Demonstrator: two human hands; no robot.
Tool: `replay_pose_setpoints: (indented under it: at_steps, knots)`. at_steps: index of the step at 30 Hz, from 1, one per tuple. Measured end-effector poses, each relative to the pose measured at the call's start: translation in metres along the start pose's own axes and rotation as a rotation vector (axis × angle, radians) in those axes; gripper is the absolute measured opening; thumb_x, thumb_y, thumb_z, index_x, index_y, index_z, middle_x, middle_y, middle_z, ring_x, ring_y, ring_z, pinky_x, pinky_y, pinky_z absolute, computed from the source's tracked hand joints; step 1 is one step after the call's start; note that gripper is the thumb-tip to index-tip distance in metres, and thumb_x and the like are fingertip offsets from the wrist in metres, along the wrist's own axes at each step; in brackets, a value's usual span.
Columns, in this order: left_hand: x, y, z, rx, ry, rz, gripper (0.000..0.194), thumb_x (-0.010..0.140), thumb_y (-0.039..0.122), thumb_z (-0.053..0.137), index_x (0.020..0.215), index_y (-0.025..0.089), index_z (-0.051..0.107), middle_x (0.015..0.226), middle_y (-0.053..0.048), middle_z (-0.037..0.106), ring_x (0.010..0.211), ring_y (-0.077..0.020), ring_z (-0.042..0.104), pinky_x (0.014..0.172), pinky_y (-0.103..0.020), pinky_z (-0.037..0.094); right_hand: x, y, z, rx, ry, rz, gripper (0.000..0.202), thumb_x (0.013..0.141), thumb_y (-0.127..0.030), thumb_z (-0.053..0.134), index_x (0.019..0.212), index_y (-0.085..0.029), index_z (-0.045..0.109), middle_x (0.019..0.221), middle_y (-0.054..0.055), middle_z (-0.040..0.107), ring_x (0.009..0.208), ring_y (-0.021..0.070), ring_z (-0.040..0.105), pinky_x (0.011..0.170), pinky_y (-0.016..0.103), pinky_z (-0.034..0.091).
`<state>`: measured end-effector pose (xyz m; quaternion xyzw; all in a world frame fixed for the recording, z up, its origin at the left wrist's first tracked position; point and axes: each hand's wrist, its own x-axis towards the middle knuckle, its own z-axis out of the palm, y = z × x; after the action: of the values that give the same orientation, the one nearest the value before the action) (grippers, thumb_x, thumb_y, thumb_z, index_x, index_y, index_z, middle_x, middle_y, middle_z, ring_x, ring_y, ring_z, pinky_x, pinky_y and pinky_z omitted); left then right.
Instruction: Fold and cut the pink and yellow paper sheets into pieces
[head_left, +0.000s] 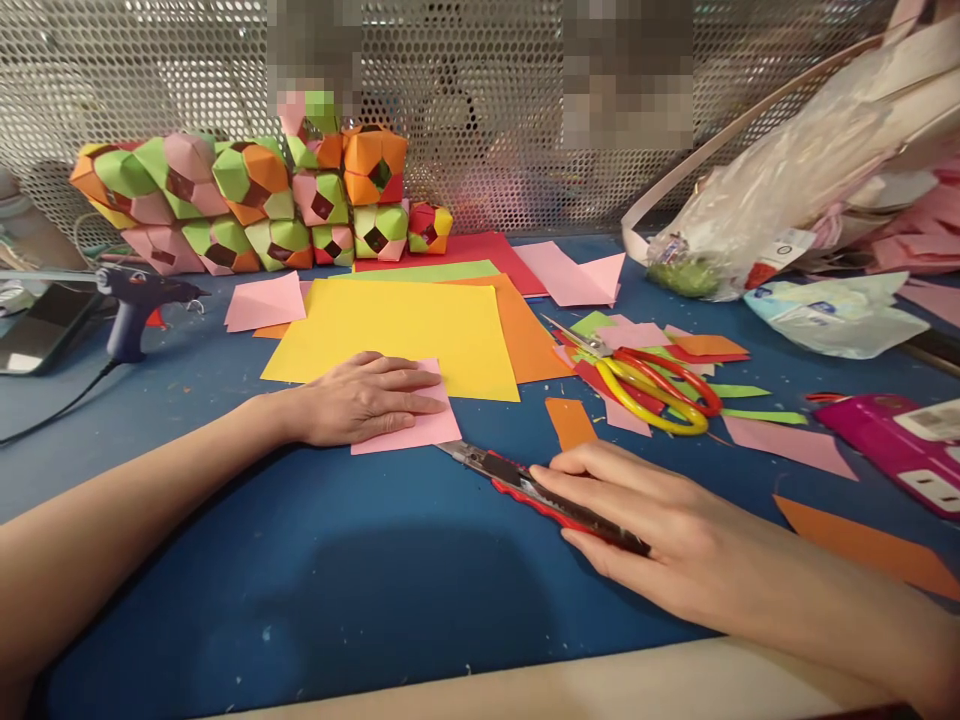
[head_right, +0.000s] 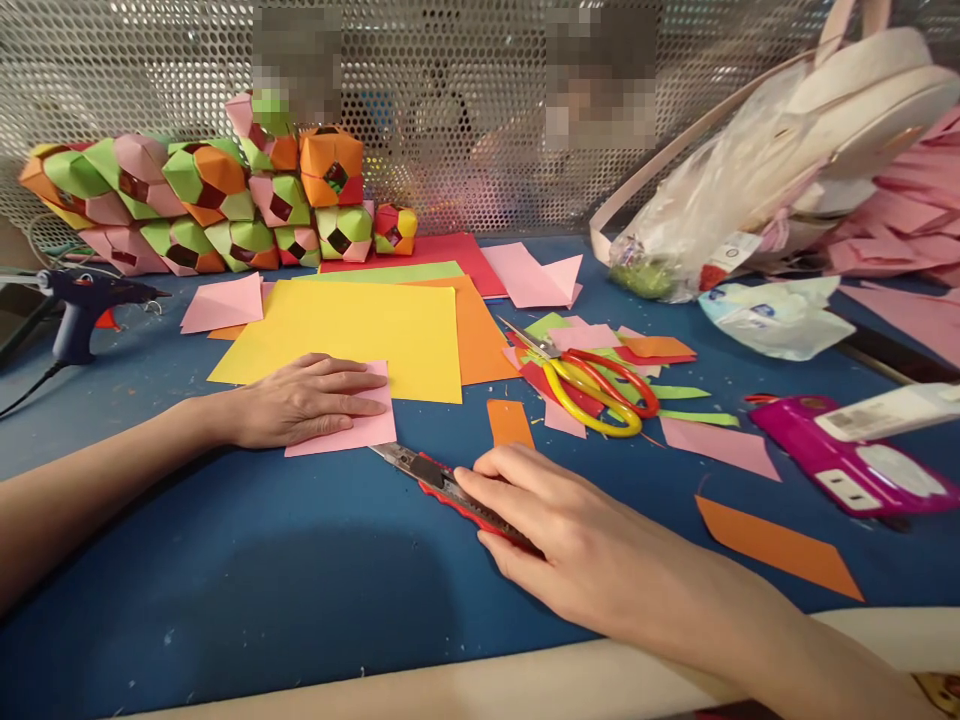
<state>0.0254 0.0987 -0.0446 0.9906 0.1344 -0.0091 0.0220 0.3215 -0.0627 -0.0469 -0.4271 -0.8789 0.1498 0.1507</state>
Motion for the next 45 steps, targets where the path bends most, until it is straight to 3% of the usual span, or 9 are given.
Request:
replay_pose_setpoints:
  at_steps: [23,45]
  knots:
    - [0.001,0.003,-0.001,0.005,-0.014,-0.018,0.044,0.102,0.042,0.027,0.142,0.033,0.043,0.154,-0.001,0.035,0.14,-0.0215,0.03,0.108,-0.035,0.023,0.006,-0.011,0.002,0.086,-0.023,0.059,0.032,0.091,-0.017,0.047,0.119,-0.023,0.059,0.104,0.006,0.059,0.081,0.0128,0.06,0.071,0.022,0.052]
    - [0.001,0.002,0.001,-0.06,0.011,-0.029,0.044,0.102,0.043,0.027,0.141,0.035,0.045,0.154,0.0,0.036,0.141,-0.0221,0.03,0.11,-0.036,0.021,0.022,-0.015,0.003,0.085,-0.101,-0.028,0.039,0.092,-0.015,0.046,0.13,-0.021,0.053,0.104,0.008,0.057,0.086,0.0144,0.059,0.076,0.026,0.052]
